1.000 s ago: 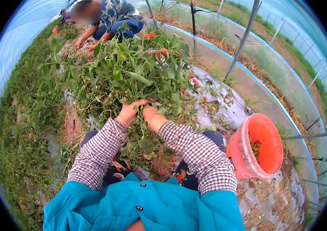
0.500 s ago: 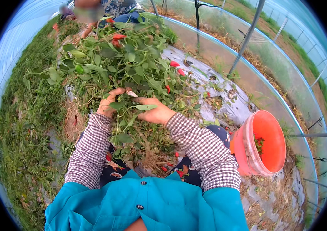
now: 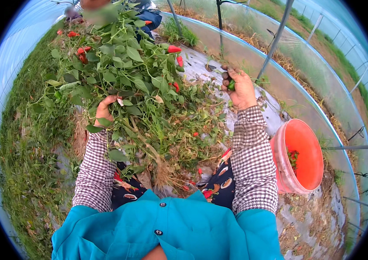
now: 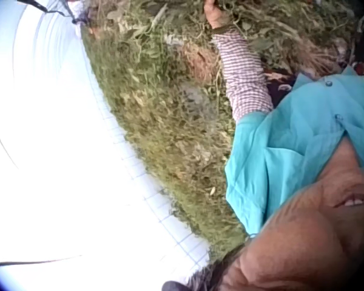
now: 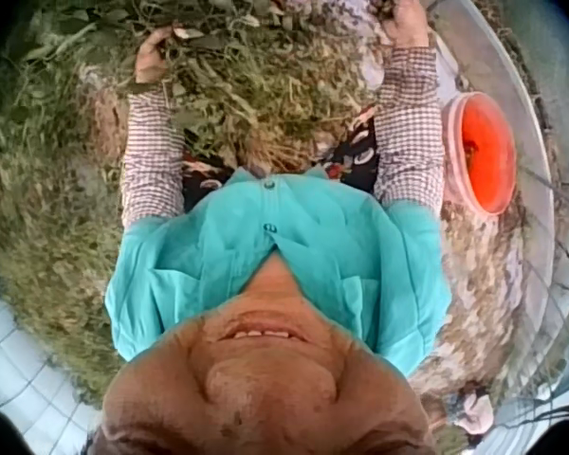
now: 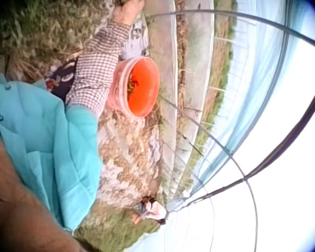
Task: The person harvests peppers by hand, pulling plants from the soil and picking individual peppers from the branches. The harvested peppers are placed into a red bucket on the ground.
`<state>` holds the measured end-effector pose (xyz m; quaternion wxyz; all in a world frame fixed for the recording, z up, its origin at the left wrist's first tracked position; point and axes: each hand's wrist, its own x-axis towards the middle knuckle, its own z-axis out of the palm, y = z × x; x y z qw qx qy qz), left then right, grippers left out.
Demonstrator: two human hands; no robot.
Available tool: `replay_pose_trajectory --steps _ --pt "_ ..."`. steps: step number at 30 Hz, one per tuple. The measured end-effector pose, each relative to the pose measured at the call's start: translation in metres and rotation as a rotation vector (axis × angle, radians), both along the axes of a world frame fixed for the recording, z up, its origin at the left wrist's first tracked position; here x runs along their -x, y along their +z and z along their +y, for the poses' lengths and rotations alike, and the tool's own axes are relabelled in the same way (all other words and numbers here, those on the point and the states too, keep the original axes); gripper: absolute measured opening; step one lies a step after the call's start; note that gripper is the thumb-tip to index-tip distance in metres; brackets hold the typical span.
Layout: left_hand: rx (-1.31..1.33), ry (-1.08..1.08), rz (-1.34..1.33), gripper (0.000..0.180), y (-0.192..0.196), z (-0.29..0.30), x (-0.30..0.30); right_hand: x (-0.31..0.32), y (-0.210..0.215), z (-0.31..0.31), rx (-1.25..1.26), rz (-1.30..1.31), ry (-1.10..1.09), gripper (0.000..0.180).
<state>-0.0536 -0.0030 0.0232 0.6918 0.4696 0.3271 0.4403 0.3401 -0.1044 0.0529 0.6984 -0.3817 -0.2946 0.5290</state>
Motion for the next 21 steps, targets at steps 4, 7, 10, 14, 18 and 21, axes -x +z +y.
replay_pose_trajectory --steps 4,7,10,14,18,21 --pt "-0.06 -0.069 -0.117 0.034 -0.001 -0.002 -0.006 -0.004 -0.009 0.008 0.077 -0.147 -0.028 0.015" --pt "-0.131 -0.059 -0.03 0.036 -0.001 -0.001 0.003 0.007 -0.02 0.017 0.105 -0.365 0.059 0.019" --pt "-0.082 -0.088 -0.068 0.036 0.008 -0.011 0.001 0.035 -0.02 0.022 0.058 -0.892 0.127 0.031" --pt "-0.032 -0.214 -0.17 0.04 0.008 -0.014 -0.005 0.055 -0.054 0.039 -0.025 -1.236 0.07 0.038" --pt "-0.008 -0.243 -0.219 0.043 -0.001 -0.011 -0.002 0.07 -0.057 0.046 0.073 -1.204 0.248 0.035" --pt "0.043 -0.201 -0.123 0.04 -0.006 -0.012 0.006 0.071 -0.039 0.034 0.091 -0.954 0.322 0.034"
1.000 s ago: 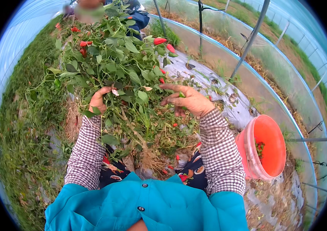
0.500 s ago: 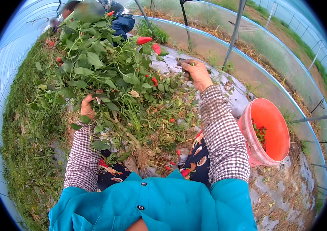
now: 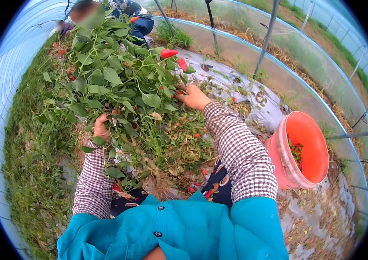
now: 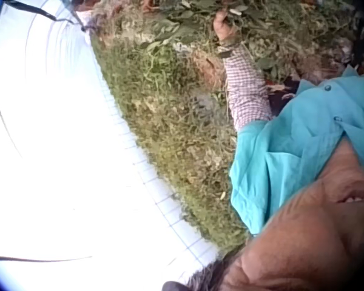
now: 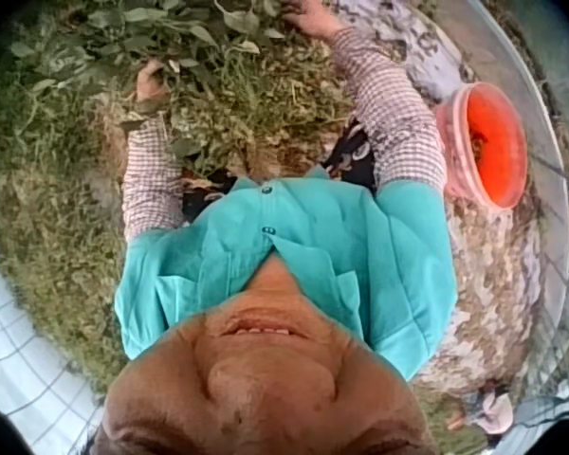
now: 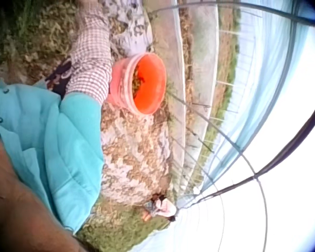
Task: The person harvests peppers by hand, pulling plants from the soil and picking individual peppers from the branches. The harvested peppers are placed into a red bucket on the ground.
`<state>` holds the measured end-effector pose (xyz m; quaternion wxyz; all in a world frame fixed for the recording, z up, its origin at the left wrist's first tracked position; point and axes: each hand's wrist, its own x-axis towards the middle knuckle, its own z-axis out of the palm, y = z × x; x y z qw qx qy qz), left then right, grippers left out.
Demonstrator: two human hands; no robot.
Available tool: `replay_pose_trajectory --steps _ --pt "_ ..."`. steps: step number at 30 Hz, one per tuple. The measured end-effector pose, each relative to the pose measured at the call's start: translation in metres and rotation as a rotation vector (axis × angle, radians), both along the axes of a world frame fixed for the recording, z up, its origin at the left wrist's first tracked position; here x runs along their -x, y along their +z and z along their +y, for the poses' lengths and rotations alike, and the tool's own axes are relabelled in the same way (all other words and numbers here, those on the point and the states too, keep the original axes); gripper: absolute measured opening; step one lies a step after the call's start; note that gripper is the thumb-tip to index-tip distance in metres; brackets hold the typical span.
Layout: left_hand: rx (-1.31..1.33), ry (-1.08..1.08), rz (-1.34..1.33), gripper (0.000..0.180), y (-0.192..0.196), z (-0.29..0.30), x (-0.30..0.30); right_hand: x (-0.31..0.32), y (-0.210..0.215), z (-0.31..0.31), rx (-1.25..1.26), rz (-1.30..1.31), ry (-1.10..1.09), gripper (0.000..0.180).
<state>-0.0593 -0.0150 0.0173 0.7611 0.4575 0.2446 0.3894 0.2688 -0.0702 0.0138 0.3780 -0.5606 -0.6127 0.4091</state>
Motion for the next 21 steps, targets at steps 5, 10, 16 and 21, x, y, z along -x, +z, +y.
replay_pose_trajectory --steps 5,10,16,21 --pt "0.036 -0.021 0.002 0.035 -0.009 -0.002 0.015 -0.022 -0.025 0.013 -0.159 -0.193 0.123 0.029" --pt "0.185 0.089 0.092 0.028 -0.008 -0.009 0.011 -0.04 -0.036 0.019 -0.336 -0.583 -0.032 0.024" --pt "0.182 0.074 0.247 0.023 -0.022 -0.02 0.004 -0.059 -0.046 0.033 -0.308 -0.663 -0.379 0.022" --pt "-0.066 -0.104 0.181 0.035 -0.028 -0.013 0.014 -0.156 -0.058 0.03 -0.132 -0.352 -0.793 0.021"
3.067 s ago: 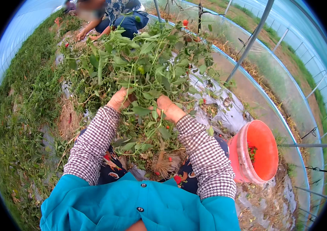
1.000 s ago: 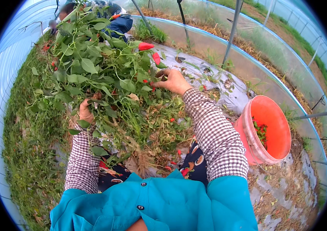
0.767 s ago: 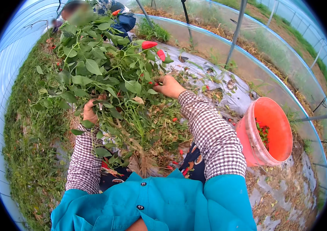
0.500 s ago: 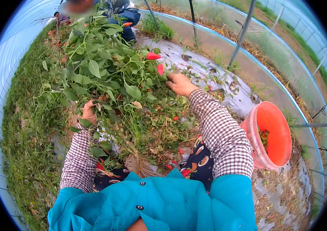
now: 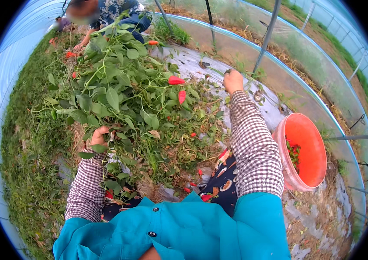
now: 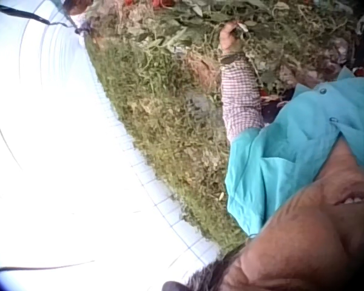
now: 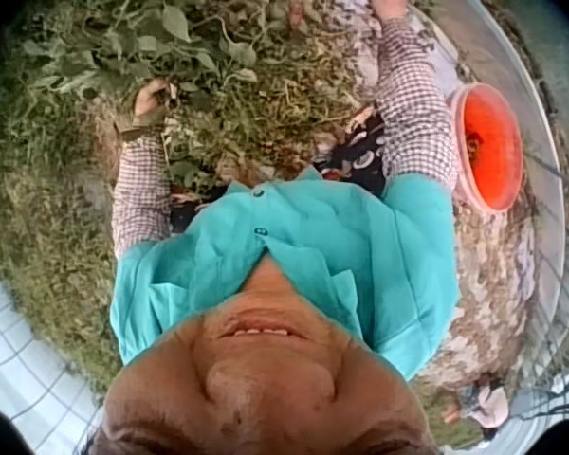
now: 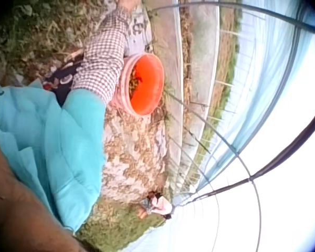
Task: The person harvests peppers by hand, pulling plants from the soil and picking individual peppers from the branches. The harvested peppers are placed into a red bucket on the ground.
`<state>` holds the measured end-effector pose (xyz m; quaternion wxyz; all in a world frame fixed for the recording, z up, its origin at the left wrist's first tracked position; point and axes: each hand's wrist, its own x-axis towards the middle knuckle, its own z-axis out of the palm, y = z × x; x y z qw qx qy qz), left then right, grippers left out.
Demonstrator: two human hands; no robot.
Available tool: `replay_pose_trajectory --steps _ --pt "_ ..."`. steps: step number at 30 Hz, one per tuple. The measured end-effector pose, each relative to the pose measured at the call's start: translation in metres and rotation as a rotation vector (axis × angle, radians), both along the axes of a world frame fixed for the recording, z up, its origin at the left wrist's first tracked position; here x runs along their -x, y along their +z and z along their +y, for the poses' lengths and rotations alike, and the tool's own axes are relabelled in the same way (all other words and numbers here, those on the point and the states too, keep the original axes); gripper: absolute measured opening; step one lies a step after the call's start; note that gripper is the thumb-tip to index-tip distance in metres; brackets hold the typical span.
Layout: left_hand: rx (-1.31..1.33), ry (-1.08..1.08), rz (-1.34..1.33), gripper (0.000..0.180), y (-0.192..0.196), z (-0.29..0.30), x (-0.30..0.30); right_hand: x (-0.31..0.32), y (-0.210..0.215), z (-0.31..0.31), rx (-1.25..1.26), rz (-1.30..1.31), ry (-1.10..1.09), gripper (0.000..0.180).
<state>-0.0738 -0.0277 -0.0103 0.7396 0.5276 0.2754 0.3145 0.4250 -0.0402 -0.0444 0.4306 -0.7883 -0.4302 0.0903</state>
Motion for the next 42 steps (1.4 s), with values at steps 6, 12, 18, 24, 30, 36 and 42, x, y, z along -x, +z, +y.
replay_pose_trajectory --steps 6,12,18,24,30,36,42 --pt "0.243 0.139 0.062 0.025 0.03 -0.015 -0.024 0.049 0.072 -0.028 -0.257 0.942 0.312 0.018" --pt "0.172 0.151 0.118 0.032 0.014 -0.008 -0.026 0.092 0.108 -0.043 -0.105 0.538 0.667 0.026" --pt "0.182 -0.157 0.115 0.027 0.018 -0.005 -0.029 0.11 0.087 -0.027 -0.038 -0.135 0.789 0.024" --pt "0.185 -0.073 0.317 0.036 0.038 -0.024 -0.045 0.103 0.069 -0.02 -0.114 -0.422 0.745 0.02" --pt "0.196 -0.103 0.344 0.038 0.027 -0.021 -0.041 0.113 0.059 -0.015 -0.233 -0.569 0.552 0.02" --pt "0.264 -0.111 0.367 0.035 0.012 -0.017 -0.032 0.123 0.04 0.001 0.001 -0.6 0.295 0.019" --pt "0.331 0.07 0.101 0.032 0.025 -0.018 -0.019 0.036 0.04 -0.006 -0.151 0.794 0.124 0.018"
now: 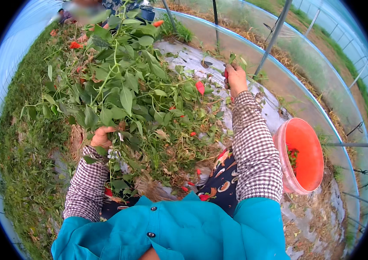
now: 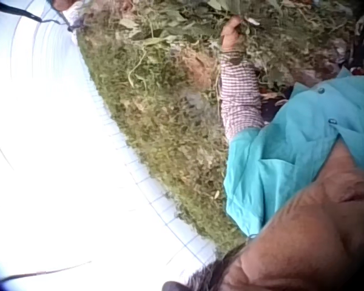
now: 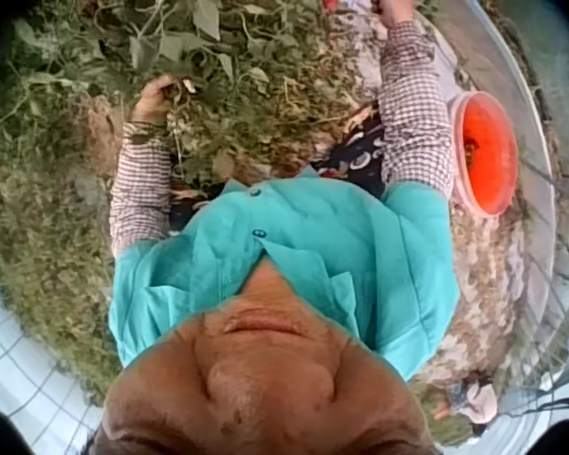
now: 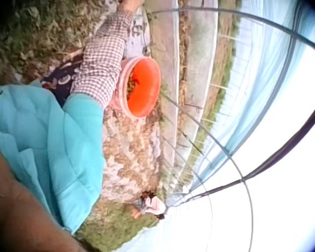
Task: The person harvests peppers by hand, pulling plants from the soil and picking individual peppers from the branches. The harvested peppers are placed into a red bucket on the ground.
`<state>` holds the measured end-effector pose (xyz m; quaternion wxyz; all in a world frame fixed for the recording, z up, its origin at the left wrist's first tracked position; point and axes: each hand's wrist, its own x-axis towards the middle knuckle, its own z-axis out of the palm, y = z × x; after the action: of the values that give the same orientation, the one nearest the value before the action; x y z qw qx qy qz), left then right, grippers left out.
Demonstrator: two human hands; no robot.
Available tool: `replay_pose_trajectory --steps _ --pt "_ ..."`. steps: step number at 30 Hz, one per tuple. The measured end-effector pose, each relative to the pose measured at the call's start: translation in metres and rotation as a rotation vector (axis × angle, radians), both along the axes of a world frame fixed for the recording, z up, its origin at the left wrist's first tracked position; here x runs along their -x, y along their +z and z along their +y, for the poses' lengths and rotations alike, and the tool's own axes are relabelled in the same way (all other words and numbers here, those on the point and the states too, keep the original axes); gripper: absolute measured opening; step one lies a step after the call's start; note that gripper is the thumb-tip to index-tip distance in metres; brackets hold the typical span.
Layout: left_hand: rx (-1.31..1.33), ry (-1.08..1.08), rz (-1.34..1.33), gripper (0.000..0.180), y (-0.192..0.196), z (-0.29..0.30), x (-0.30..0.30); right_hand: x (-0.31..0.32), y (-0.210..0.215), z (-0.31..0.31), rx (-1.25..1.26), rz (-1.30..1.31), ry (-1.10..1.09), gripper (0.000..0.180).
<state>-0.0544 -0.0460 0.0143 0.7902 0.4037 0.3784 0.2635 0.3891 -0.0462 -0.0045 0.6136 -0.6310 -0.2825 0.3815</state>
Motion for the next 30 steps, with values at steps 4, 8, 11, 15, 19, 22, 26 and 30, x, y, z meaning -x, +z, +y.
replay_pose_trajectory --steps 4,8,11,15,19,22,26,30 --pt "-0.137 0.073 -0.027 0.031 -0.004 0.001 0.002 0.016 0.018 -0.01 -0.055 0.323 0.132 0.012" --pt "-0.085 -0.007 -0.031 0.034 -0.008 0.011 -0.003 0.026 0.018 -0.018 -0.084 0.352 0.375 0.018" --pt "-0.008 -0.002 -0.028 0.035 -0.011 0.011 0.002 0.046 0.031 -0.021 -0.026 0.293 0.512 0.021" --pt "-0.033 0.004 -0.006 0.037 0.0 0.002 -0.009 0.056 0.044 -0.028 0.084 0.21 0.603 0.027" --pt "-0.08 -0.033 0.094 0.038 -0.005 0.01 -0.005 0.061 0.045 -0.029 0.082 0.192 0.725 0.033" --pt "-0.077 -0.018 0.069 0.037 -0.004 0.006 -0.006 0.067 0.046 -0.031 0.084 0.03 0.679 0.043" --pt "-0.077 -0.053 0.005 0.035 -0.003 0.005 -0.006 0.067 0.037 -0.023 0.083 -0.197 0.61 0.043" --pt "-0.049 -0.167 0.042 0.033 0.005 0.003 -0.018 0.052 0.011 -0.011 0.042 -0.792 0.34 0.037"
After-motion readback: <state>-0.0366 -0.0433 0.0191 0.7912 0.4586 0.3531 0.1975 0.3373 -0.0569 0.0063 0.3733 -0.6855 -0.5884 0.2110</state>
